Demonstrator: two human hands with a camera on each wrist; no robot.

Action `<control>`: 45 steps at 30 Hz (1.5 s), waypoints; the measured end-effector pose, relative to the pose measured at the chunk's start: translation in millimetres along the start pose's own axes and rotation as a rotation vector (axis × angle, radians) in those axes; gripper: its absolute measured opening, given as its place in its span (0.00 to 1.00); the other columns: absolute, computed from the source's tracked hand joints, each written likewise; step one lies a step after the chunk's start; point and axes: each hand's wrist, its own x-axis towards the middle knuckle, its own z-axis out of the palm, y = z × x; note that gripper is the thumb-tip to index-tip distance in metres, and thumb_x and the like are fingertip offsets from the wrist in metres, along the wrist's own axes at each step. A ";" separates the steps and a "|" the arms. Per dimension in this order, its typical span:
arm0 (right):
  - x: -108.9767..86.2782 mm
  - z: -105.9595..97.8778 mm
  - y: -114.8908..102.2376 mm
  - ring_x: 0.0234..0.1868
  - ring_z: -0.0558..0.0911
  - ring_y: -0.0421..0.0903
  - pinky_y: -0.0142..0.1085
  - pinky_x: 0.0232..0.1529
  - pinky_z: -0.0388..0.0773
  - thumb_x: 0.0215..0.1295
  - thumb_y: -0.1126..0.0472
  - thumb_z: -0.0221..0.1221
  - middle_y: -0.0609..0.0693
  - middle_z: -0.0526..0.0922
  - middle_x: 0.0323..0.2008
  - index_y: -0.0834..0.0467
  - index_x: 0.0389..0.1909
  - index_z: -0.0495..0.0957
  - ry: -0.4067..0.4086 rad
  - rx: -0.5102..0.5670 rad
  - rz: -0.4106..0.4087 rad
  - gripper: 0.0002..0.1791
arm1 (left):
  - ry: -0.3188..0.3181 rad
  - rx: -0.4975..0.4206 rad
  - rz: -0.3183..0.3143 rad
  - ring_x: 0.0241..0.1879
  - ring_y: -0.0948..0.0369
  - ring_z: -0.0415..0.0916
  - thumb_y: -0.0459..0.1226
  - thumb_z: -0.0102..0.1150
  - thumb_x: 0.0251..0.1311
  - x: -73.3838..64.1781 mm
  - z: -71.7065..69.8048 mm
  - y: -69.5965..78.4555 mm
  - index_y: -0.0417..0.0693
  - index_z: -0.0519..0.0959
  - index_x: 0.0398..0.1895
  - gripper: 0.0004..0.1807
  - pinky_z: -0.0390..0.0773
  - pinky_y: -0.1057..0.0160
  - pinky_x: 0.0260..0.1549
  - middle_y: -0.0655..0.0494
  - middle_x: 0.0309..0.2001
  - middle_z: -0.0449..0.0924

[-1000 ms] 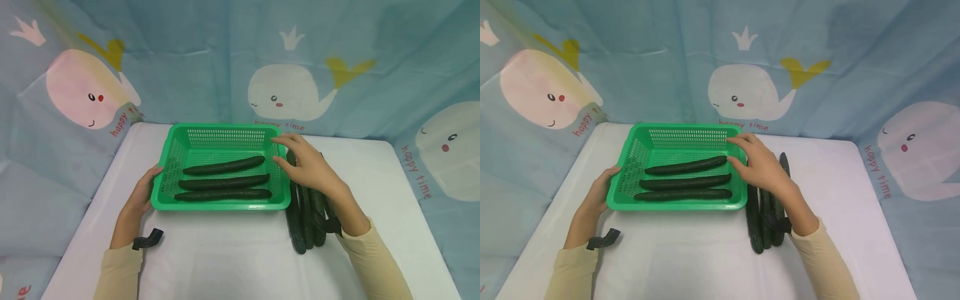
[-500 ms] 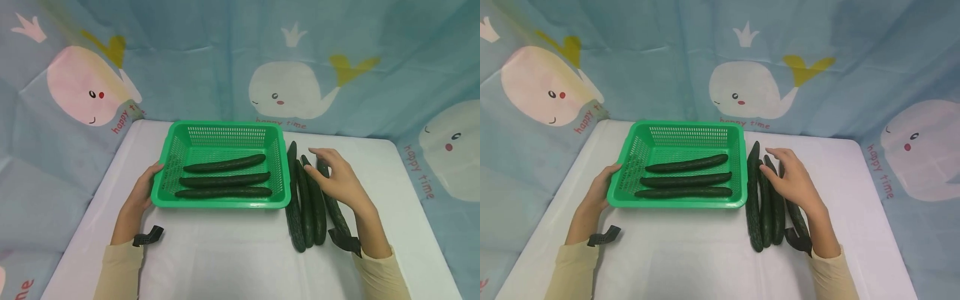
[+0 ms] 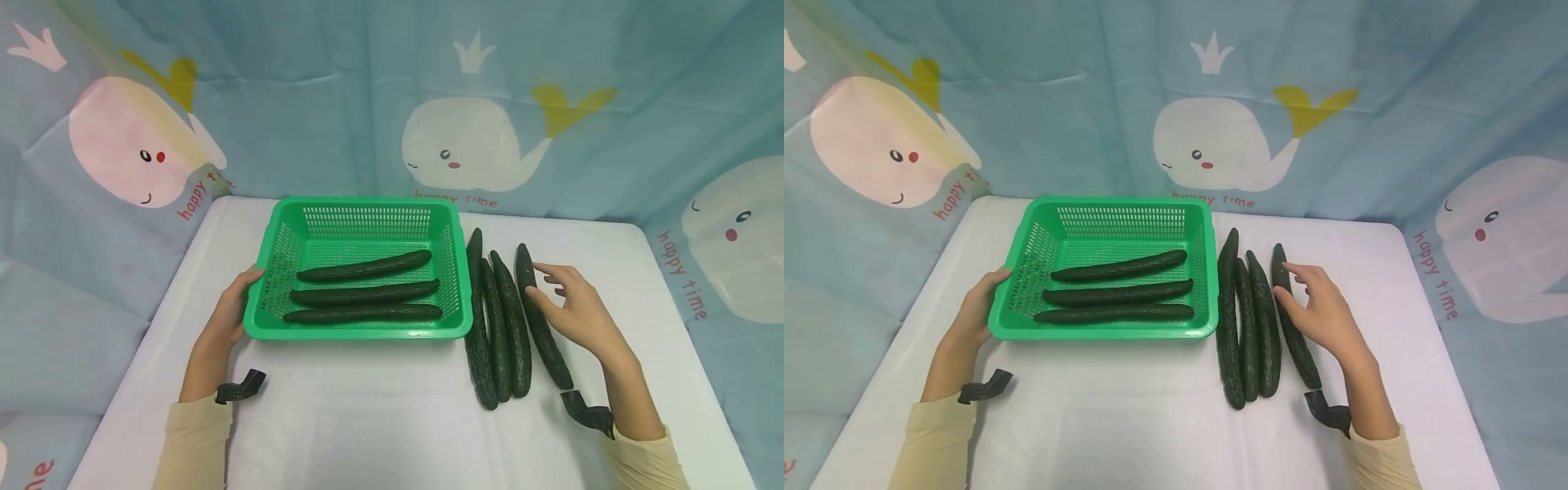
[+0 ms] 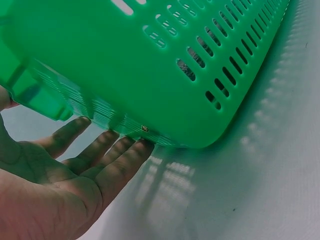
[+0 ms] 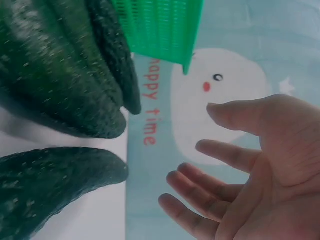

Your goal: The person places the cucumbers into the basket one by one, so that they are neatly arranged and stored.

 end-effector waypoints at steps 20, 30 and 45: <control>0.7 17.5 35.6 0.71 0.70 0.76 0.70 0.67 0.75 0.82 0.49 0.56 0.76 0.66 0.72 0.69 0.78 0.62 -0.132 0.002 0.077 0.36 | 0.007 0.013 0.006 0.64 0.68 0.76 0.56 0.35 0.83 2.5 0.4 3.6 0.48 0.43 0.88 0.40 0.83 0.71 0.59 0.50 0.72 0.65; -2.7 32.3 45.6 0.62 0.79 0.74 0.70 0.58 0.80 0.83 0.54 0.54 0.77 0.74 0.65 0.71 0.79 0.58 -0.169 -0.069 0.112 0.36 | -0.025 0.014 -0.006 0.64 0.68 0.75 0.55 0.33 0.83 -4.2 -2.2 -0.3 0.48 0.40 0.88 0.40 0.83 0.71 0.60 0.45 0.75 0.59; 8.8 27.7 43.9 0.50 0.84 0.65 0.61 0.46 0.84 0.78 0.54 0.59 0.75 0.80 0.55 0.75 0.77 0.59 -0.225 -0.141 0.134 0.39 | -0.020 0.002 0.002 0.67 0.66 0.73 0.55 0.34 0.83 -0.2 0.4 0.2 0.49 0.40 0.88 0.40 0.82 0.71 0.61 0.37 0.80 0.51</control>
